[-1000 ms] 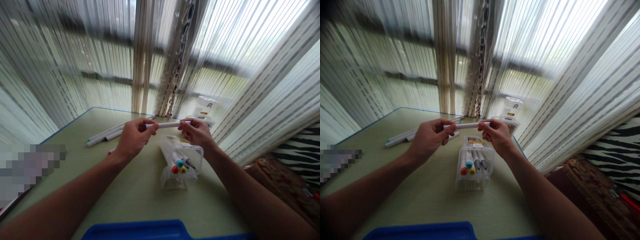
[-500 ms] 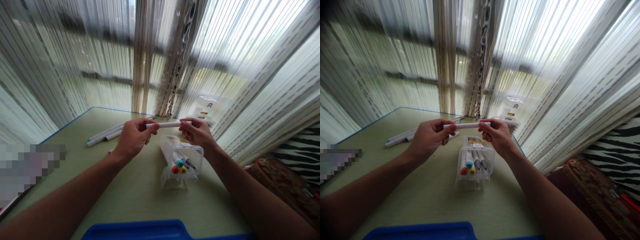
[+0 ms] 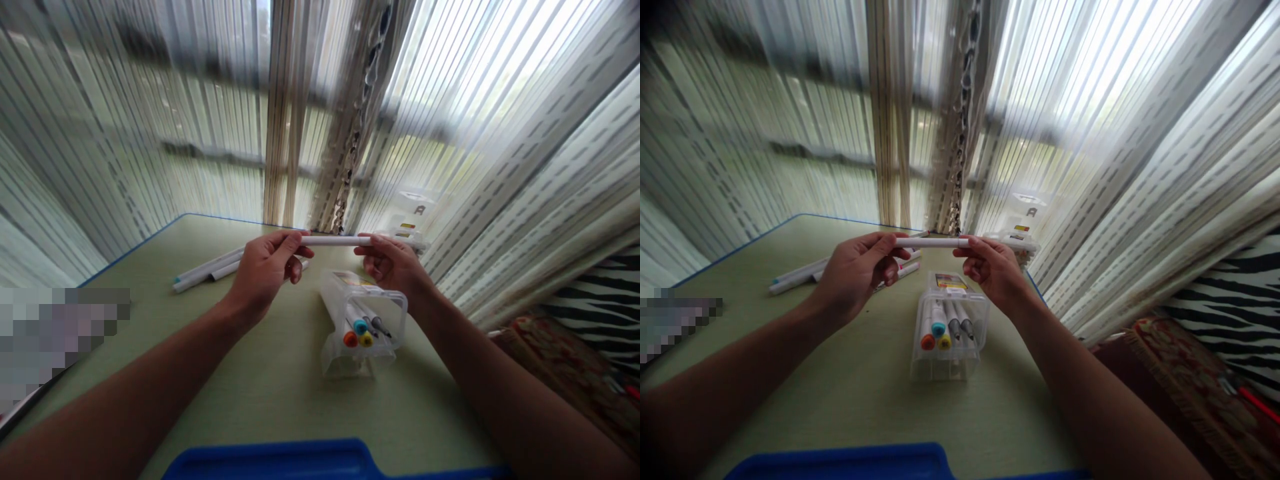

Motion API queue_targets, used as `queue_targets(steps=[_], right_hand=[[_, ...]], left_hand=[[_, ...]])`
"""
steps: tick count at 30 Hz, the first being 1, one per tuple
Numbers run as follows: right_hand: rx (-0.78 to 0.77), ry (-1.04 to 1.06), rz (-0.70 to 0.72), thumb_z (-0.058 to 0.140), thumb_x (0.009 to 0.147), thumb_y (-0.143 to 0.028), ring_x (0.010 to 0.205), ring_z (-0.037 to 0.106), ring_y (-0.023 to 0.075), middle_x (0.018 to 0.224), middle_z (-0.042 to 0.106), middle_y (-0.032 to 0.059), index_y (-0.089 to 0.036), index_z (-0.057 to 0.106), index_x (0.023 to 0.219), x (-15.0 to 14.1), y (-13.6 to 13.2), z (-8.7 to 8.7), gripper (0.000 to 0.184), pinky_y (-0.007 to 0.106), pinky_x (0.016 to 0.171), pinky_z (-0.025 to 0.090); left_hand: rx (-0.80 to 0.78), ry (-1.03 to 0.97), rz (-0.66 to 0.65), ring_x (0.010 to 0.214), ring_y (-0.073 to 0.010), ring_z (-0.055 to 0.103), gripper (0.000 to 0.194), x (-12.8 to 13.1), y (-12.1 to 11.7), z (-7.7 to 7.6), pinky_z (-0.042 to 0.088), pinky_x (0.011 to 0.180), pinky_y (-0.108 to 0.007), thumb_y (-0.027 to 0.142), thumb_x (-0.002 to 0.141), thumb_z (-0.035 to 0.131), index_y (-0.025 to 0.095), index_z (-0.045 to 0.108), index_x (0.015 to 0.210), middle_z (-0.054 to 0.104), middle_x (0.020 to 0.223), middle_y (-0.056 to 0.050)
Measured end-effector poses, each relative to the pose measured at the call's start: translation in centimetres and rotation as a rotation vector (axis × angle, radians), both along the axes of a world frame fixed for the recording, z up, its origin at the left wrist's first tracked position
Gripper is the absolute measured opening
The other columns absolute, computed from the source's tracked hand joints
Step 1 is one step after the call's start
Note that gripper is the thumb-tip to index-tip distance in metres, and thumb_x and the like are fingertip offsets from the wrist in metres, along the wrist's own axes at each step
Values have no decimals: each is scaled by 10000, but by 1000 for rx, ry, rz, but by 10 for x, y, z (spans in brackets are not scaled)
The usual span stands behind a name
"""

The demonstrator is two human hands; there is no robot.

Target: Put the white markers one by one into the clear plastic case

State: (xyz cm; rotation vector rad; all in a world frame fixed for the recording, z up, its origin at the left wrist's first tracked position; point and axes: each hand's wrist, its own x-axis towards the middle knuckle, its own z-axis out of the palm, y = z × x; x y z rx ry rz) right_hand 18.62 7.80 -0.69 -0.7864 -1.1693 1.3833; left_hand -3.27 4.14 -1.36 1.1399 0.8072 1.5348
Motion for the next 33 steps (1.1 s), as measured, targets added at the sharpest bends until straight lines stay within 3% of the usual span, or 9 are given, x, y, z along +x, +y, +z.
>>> queue_targets(steps=[15, 23, 33], right_hand=[[-78, 58, 33, 759, 781, -336, 491, 587, 91, 758, 779, 61, -152, 762, 903, 1, -1, 3, 221, 172, 404, 437], [28, 25, -11, 856, 684, -449, 447, 563, 79, 693, 747, 45, -145, 749, 825, -1, 1, 0, 352, 172, 351, 358], [122, -20, -68, 905, 647, -386, 438, 555, 66, 637, 715, 31, -155, 717, 699, -2, -1, -2, 303, 161, 361, 368]], left_hand=[[-50, -84, -24, 421, -82, 497, 216, 0, -3, 5, 393, 419, -227, 200, 921, 551, 60, 697, 998, 685, 724, -73], [32, 54, 57, 413, -65, 488, 230, -2, 1, -1, 391, 405, -222, 301, 908, 620, 92, 715, 932, 664, 732, -45], [78, 203, 103, 428, -62, 493, 306, -3, -1, -2, 379, 407, -204, 387, 787, 788, 107, 707, 877, 659, 676, -20]])
